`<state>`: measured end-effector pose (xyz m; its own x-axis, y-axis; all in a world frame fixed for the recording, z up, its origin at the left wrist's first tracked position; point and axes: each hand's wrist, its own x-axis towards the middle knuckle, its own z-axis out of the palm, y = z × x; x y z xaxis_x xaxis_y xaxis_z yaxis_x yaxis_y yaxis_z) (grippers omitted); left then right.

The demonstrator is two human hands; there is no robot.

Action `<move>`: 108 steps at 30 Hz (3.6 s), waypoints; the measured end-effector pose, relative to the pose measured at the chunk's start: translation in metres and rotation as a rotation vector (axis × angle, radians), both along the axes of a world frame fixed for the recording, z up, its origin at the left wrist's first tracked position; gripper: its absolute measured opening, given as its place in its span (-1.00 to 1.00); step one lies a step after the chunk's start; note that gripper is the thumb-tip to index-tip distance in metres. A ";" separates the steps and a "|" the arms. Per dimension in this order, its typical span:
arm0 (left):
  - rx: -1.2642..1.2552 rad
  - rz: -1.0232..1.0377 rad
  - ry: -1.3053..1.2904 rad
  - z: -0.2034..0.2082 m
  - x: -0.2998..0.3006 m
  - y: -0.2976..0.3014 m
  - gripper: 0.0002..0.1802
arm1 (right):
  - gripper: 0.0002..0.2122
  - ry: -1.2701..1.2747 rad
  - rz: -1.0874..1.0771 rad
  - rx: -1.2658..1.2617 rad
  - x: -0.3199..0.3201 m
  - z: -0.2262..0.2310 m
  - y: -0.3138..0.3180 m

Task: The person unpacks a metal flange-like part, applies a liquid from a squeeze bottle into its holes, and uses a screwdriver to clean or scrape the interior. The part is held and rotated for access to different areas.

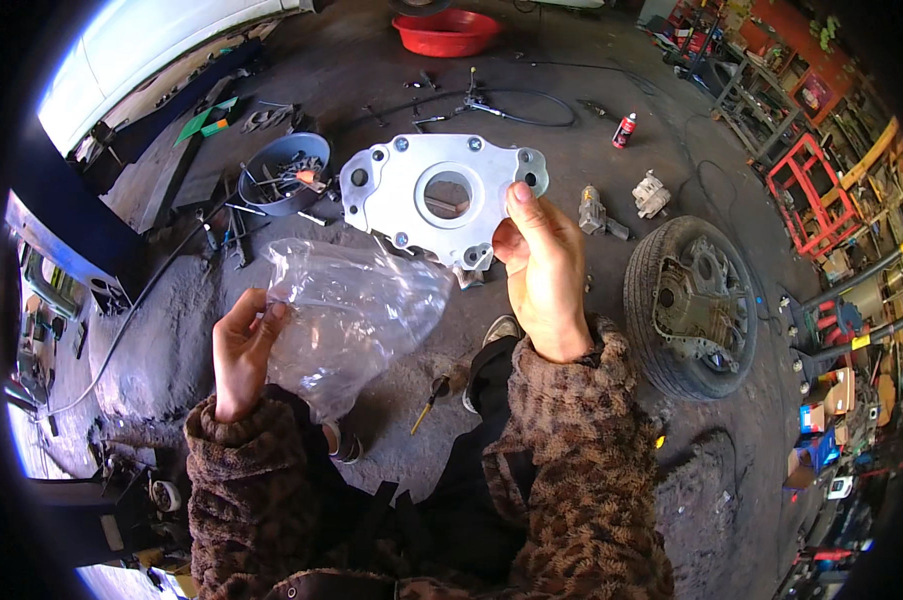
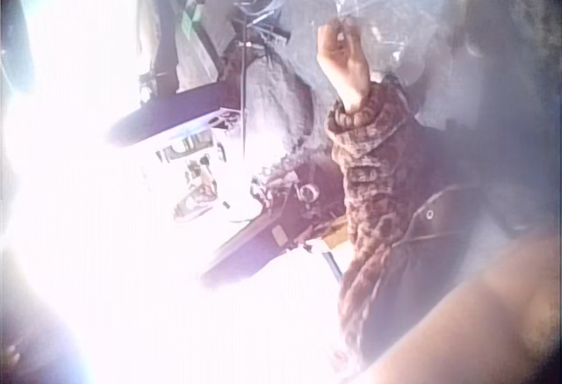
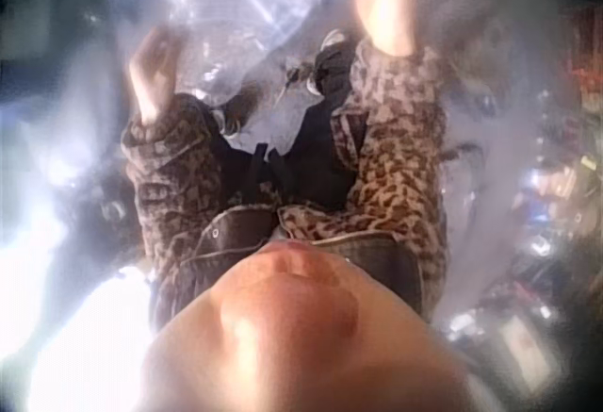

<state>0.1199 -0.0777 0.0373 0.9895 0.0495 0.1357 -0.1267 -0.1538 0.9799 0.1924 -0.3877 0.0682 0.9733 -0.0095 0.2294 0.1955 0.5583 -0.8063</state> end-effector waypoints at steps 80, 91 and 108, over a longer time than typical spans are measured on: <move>0.687 -0.846 -0.849 0.101 -0.073 -0.076 -0.79 | -0.78 0.104 0.027 -0.070 -0.011 -0.028 0.032; 0.678 -0.865 -0.847 0.105 -0.086 -0.079 -0.77 | -0.71 0.180 0.222 0.050 -0.011 -0.024 0.031; 0.486 -0.717 -0.476 0.080 -0.028 -0.054 -0.75 | -0.73 0.378 0.324 0.312 -0.018 -0.020 0.032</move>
<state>0.0924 -0.1318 0.1173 0.6006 -0.7065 0.3743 -0.7115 -0.2587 0.6533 0.1748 -0.3553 0.0477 0.9515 0.2908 -0.1000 -0.2939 0.7638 -0.5746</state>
